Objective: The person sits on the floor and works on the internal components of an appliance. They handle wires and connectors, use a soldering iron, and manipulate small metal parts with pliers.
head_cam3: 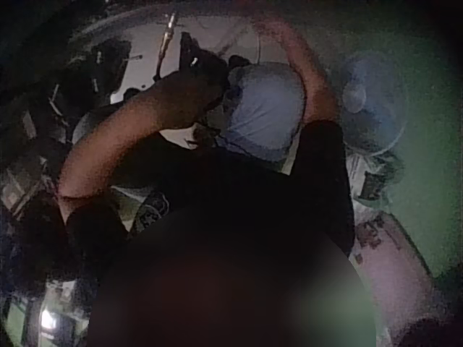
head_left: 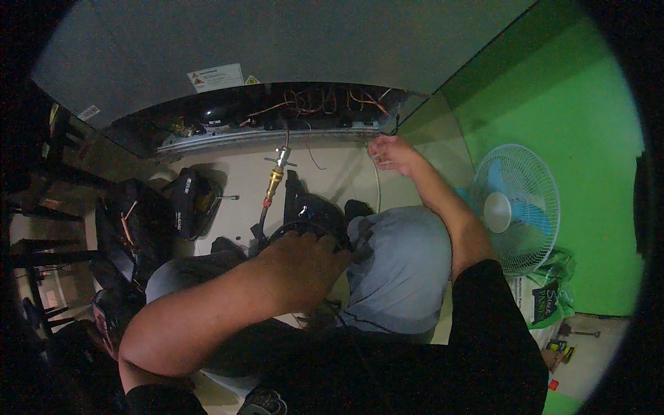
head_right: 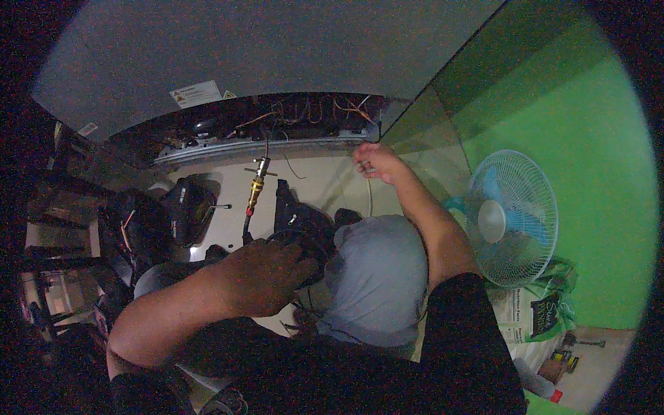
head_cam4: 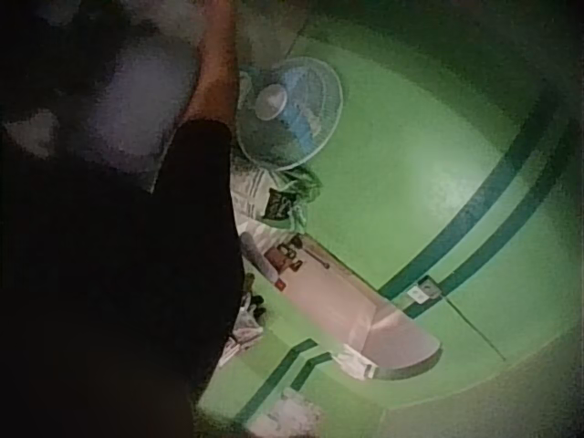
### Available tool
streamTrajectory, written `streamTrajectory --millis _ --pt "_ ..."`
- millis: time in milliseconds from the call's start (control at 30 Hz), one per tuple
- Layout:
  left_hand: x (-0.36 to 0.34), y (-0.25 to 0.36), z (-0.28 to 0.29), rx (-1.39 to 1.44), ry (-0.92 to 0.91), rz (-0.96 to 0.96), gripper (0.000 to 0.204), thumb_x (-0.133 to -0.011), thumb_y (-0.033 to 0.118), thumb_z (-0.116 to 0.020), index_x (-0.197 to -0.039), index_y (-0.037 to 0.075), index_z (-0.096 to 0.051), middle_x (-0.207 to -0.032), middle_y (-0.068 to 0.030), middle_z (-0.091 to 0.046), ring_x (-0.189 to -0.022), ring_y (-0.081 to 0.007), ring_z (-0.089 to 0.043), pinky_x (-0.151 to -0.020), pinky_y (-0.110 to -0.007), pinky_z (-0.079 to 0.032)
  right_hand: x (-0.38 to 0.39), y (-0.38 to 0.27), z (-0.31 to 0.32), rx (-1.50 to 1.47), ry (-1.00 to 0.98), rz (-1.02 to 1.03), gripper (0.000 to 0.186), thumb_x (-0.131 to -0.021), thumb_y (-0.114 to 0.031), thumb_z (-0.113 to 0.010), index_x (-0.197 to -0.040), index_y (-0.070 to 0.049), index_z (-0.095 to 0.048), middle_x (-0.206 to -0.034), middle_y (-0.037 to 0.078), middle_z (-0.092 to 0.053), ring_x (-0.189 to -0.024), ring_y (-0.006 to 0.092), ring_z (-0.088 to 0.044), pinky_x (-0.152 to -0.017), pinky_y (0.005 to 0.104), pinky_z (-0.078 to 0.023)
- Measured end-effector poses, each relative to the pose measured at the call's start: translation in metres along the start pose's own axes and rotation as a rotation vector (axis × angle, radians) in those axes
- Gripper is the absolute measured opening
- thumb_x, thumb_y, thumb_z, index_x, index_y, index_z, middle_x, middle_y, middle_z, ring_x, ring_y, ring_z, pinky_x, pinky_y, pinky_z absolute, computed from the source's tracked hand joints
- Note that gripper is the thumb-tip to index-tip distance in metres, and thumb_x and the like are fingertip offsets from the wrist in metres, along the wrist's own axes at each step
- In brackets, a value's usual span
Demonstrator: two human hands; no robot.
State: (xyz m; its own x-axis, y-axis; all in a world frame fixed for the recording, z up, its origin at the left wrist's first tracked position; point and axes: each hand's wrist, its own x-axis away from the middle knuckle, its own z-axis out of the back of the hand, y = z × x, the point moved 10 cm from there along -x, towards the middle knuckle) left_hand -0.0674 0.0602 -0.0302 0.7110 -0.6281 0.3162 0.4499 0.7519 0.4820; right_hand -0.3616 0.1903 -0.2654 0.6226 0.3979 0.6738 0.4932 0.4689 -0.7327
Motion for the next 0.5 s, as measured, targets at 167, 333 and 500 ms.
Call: streamTrajectory --millis 167,333,500 --pt "-0.003 0.002 0.008 0.005 0.038 -0.014 0.057 -0.075 0.017 -0.075 -0.127 0.003 -0.058 -0.113 -0.0209 -0.064 -0.103 -0.0369 -0.066 -0.085 -0.045 -0.056 -0.019 0.015 -0.003 -0.705 0.070 -0.007 0.020 -0.099 -0.033 -0.061 -0.095 -0.013 -0.059 -0.096 0.008 -0.067 -0.083 0.0239 -0.062 -0.082 0.0482 -0.051" --pt "-0.004 0.008 0.016 0.047 0.035 -0.007 0.047 -0.075 0.014 -0.070 -0.121 0.004 -0.063 -0.113 -0.0215 -0.065 -0.103 -0.0374 -0.067 -0.084 -0.045 -0.056 -0.022 0.012 -0.018 -0.931 0.214 0.137 0.025 -0.103 -0.034 -0.053 -0.099 -0.010 -0.058 -0.098 0.011 -0.065 -0.089 0.0272 -0.061 -0.089 0.0508 -0.050" --pt "-0.011 0.010 0.015 -0.022 -0.041 -0.053 0.016 -0.077 0.009 -0.063 -0.088 0.000 -0.069 -0.087 -0.0232 -0.066 -0.084 -0.0407 -0.069 -0.073 -0.049 -0.058 0.012 -0.004 -0.033 -1.164 0.193 0.447 0.030 -0.104 -0.040 -0.049 -0.109 -0.012 -0.058 -0.117 0.011 -0.062 -0.106 0.0271 -0.060 -0.093 0.0476 -0.048"
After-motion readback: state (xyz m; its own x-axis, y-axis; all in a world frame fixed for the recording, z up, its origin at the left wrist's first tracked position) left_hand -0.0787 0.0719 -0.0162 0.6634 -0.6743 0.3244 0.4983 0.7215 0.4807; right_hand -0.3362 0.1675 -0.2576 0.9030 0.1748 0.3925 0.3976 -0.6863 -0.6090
